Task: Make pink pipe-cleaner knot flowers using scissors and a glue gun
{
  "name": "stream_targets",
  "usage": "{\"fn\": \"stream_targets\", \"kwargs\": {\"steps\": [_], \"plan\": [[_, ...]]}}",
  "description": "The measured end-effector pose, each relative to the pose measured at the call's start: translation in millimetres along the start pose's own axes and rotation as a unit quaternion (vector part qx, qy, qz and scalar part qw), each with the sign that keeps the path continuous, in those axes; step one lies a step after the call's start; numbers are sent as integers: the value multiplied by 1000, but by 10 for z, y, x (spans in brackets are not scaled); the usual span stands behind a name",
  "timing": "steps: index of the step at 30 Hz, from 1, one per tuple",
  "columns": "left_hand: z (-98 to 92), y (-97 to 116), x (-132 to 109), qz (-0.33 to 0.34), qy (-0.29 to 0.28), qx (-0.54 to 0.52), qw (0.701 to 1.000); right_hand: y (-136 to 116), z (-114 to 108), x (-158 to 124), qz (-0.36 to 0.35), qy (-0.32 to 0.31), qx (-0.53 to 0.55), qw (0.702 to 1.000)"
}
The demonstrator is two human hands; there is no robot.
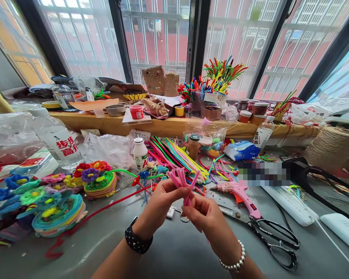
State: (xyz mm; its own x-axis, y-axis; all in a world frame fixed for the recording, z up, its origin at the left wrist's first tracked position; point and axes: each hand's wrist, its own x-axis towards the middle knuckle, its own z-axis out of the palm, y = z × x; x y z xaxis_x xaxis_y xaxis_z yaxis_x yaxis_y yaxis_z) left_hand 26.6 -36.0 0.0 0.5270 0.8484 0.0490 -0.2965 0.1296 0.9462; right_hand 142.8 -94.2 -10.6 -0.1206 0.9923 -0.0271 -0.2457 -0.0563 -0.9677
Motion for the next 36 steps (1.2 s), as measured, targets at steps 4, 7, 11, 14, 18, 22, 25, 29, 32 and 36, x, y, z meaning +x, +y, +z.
{"fn": "stream_targets", "kwargs": {"steps": [4,7,11,14,18,22,25,29,32,36], "plan": [[-25,30,10,-33,-32,-19,999,-16,-21,13,36,-23,77,996],[-60,63,6,-38,-84,-24,995,-39,-36,13,90,-72,146,983],[-73,104,-4,-5,-120,-20,993,-54,-23,-4,81,-100,174,976],[-64,118,-10,-4,-103,-1,995,-57,-8,-11,75,-97,153,981],[-59,79,-18,0,-80,11,997,-59,-10,-1,71,-88,135,984],[-49,50,-26,12,-50,17,999,-63,-24,10,50,-73,112,990],[-23,79,-28,12,-29,42,999,-53,-38,16,21,-64,78,995],[-12,73,-18,-5,3,67,998,-36,-72,30,2,-55,47,997],[-24,27,-12,1,21,80,997,-29,-91,36,1,-45,20,999],[1,51,-17,2,19,94,995,-17,-90,37,-9,-20,-33,999]]}}
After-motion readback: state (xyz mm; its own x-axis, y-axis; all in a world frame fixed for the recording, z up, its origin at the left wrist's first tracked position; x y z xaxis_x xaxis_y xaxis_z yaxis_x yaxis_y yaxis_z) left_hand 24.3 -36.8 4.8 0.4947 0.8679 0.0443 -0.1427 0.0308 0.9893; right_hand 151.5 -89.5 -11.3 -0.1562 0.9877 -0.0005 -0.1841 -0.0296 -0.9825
